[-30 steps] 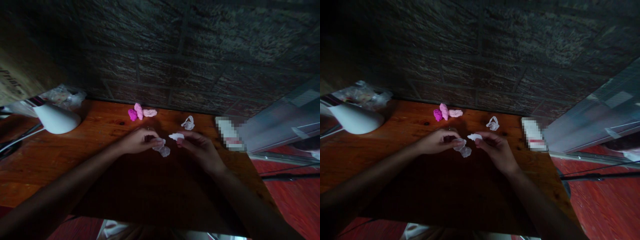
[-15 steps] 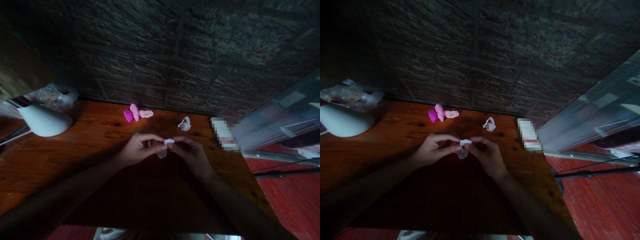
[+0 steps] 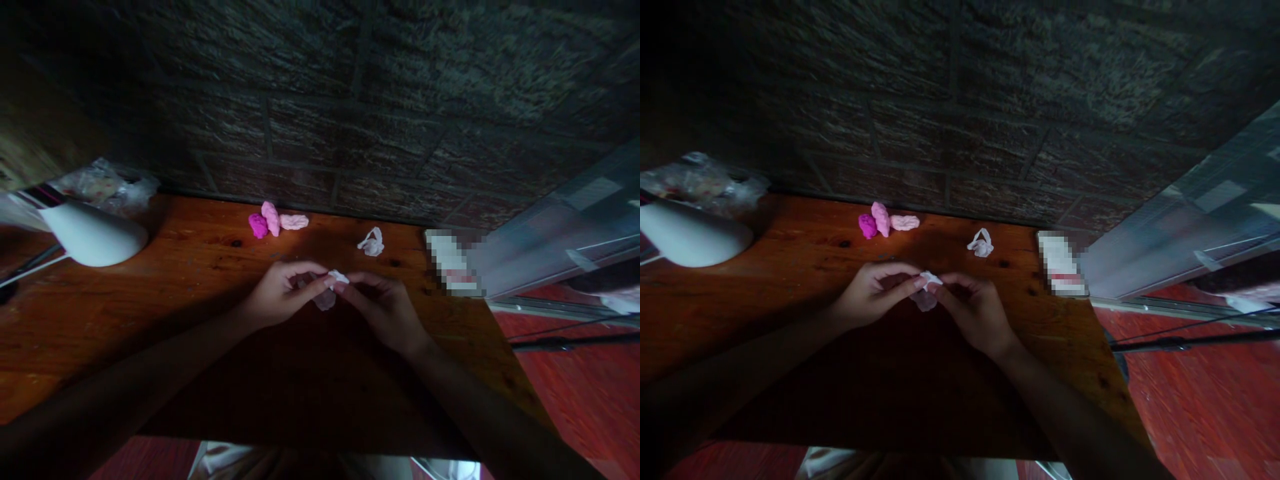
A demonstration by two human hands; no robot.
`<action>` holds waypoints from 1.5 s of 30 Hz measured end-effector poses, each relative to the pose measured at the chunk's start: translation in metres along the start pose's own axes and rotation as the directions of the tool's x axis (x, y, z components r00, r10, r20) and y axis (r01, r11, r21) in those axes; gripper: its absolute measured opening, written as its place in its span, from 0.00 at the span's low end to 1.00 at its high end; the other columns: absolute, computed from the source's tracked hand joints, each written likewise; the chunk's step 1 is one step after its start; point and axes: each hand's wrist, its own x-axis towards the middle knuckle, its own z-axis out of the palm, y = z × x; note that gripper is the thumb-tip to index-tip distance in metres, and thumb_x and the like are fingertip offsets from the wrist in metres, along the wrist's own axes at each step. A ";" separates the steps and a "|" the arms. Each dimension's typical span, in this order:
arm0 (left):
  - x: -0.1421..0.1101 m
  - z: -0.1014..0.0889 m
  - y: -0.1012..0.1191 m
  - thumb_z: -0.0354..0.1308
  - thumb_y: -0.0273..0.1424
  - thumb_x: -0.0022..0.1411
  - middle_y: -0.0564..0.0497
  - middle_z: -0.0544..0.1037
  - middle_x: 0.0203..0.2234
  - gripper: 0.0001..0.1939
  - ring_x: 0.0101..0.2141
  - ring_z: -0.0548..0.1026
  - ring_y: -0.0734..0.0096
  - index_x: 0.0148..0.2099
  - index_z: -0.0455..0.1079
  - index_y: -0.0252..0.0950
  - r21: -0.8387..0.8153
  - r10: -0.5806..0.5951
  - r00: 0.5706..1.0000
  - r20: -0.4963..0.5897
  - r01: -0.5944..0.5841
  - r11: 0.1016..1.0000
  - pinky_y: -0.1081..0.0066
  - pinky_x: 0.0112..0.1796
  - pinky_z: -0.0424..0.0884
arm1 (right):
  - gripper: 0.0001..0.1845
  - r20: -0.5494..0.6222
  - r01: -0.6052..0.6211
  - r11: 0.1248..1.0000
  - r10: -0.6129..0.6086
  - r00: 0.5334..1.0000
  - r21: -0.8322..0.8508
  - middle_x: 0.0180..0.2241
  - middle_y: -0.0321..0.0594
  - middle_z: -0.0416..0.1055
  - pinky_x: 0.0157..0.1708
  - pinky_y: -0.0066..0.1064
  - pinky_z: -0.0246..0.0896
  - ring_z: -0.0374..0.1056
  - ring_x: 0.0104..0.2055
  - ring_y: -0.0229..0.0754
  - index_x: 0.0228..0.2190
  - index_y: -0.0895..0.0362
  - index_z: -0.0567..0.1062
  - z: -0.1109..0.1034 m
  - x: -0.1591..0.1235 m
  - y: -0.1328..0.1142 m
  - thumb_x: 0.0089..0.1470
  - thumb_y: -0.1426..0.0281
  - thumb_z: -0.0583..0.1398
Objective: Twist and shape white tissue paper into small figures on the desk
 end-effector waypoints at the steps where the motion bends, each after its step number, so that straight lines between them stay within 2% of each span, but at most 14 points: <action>1: 0.000 0.000 0.000 0.61 0.32 0.66 0.47 0.83 0.28 0.09 0.28 0.80 0.71 0.39 0.77 0.31 -0.001 0.001 1.000 0.003 -0.001 1.000 0.74 0.32 0.77 | 0.08 0.009 -0.006 1.000 0.006 1.000 0.009 0.32 0.34 0.83 0.39 0.30 0.71 0.76 0.34 0.38 0.34 0.51 0.85 0.000 0.000 0.000 0.54 0.61 0.69; 4: 0.001 -0.001 0.002 0.59 0.32 0.67 0.47 0.82 0.28 0.10 0.29 0.80 0.71 0.37 0.77 0.31 0.036 0.002 1.000 0.001 -0.002 0.999 0.74 0.32 0.77 | 0.08 0.014 -0.025 0.999 0.024 1.000 0.037 0.31 0.34 0.82 0.39 0.29 0.71 0.76 0.33 0.38 0.32 0.51 0.84 0.002 0.000 0.000 0.53 0.60 0.70; 8: 0.001 -0.004 0.003 0.58 0.33 0.68 0.48 0.82 0.28 0.10 0.29 0.79 0.72 0.37 0.76 0.32 0.111 -0.001 1.000 -0.002 0.001 0.994 0.75 0.32 0.76 | 0.10 -0.062 0.010 0.998 -0.006 0.998 0.063 0.33 0.33 0.83 0.39 0.31 0.73 0.77 0.35 0.39 0.35 0.50 0.84 0.003 0.001 0.001 0.48 0.64 0.72; 14: -0.001 -0.002 0.004 0.57 0.36 0.69 0.48 0.81 0.27 0.13 0.28 0.78 0.72 0.36 0.75 0.32 0.123 -0.042 0.998 0.037 0.037 0.992 0.75 0.31 0.74 | 0.08 -0.060 0.019 1.000 -0.018 0.998 0.014 0.36 0.36 0.84 0.43 0.35 0.74 0.78 0.38 0.42 0.35 0.50 0.84 0.005 0.000 0.003 0.52 0.62 0.70; 17: -0.002 0.000 0.005 0.58 0.38 0.68 0.48 0.81 0.26 0.14 0.27 0.78 0.72 0.35 0.74 0.32 0.115 -0.076 0.996 0.036 0.071 0.991 0.75 0.30 0.73 | 0.08 -0.085 0.045 0.999 -0.045 0.995 -0.005 0.35 0.37 0.83 0.42 0.35 0.73 0.78 0.38 0.42 0.34 0.52 0.84 0.006 -0.001 0.001 0.53 0.61 0.69; 20: -0.003 0.002 0.006 0.60 0.38 0.66 0.48 0.81 0.26 0.13 0.27 0.77 0.72 0.35 0.75 0.31 0.124 -0.104 0.991 0.079 0.094 0.988 0.74 0.30 0.73 | 0.08 -0.112 0.052 0.998 -0.049 0.993 0.028 0.34 0.35 0.83 0.40 0.32 0.73 0.77 0.36 0.40 0.34 0.51 0.84 0.006 -0.002 -0.002 0.52 0.61 0.70; 24: -0.002 0.002 0.006 0.58 0.37 0.67 0.47 0.81 0.28 0.14 0.29 0.77 0.70 0.37 0.77 0.31 0.078 -0.106 0.987 0.125 0.096 0.992 0.73 0.32 0.73 | 0.11 -0.075 -0.023 0.997 0.029 0.997 0.078 0.32 0.35 0.82 0.40 0.33 0.74 0.76 0.34 0.40 0.34 0.51 0.84 0.004 -0.001 -0.005 0.53 0.58 0.69; 28: -0.001 0.000 0.007 0.58 0.34 0.67 0.46 0.81 0.29 0.12 0.30 0.78 0.70 0.36 0.77 0.30 0.091 -0.096 0.982 0.161 0.082 0.992 0.73 0.33 0.73 | 0.14 -0.056 -0.044 0.989 0.052 0.997 0.141 0.38 0.35 0.83 0.45 0.35 0.73 0.77 0.40 0.41 0.38 0.49 0.85 0.003 0.000 -0.002 0.49 0.59 0.72; 32: -0.002 -0.001 0.011 0.58 0.33 0.67 0.46 0.82 0.31 0.12 0.33 0.79 0.68 0.37 0.79 0.31 0.133 -0.064 0.977 0.205 0.037 0.990 0.73 0.35 0.73 | 0.11 -0.013 -0.039 0.996 0.040 0.999 0.074 0.34 0.35 0.83 0.42 0.34 0.73 0.76 0.36 0.40 0.34 0.51 0.85 0.003 0.000 0.000 0.52 0.58 0.69; 38: -0.002 0.001 0.010 0.58 0.36 0.68 0.47 0.81 0.28 0.14 0.29 0.77 0.71 0.35 0.77 0.31 0.143 -0.069 0.988 0.140 0.049 0.989 0.73 0.33 0.73 | 0.09 -0.057 0.016 1.000 -0.017 0.998 -0.010 0.34 0.35 0.83 0.42 0.34 0.72 0.76 0.37 0.41 0.33 0.51 0.84 -0.001 -0.001 -0.002 0.54 0.60 0.68; 45: 0.000 -0.001 0.003 0.61 0.38 0.66 0.46 0.82 0.30 0.14 0.30 0.78 0.70 0.38 0.77 0.31 0.072 -0.089 0.992 0.084 0.083 0.994 0.72 0.34 0.75 | 0.13 -0.056 -0.018 1.000 0.019 0.998 0.007 0.34 0.35 0.82 0.41 0.33 0.72 0.76 0.36 0.41 0.35 0.50 0.85 0.001 -0.001 -0.003 0.56 0.56 0.67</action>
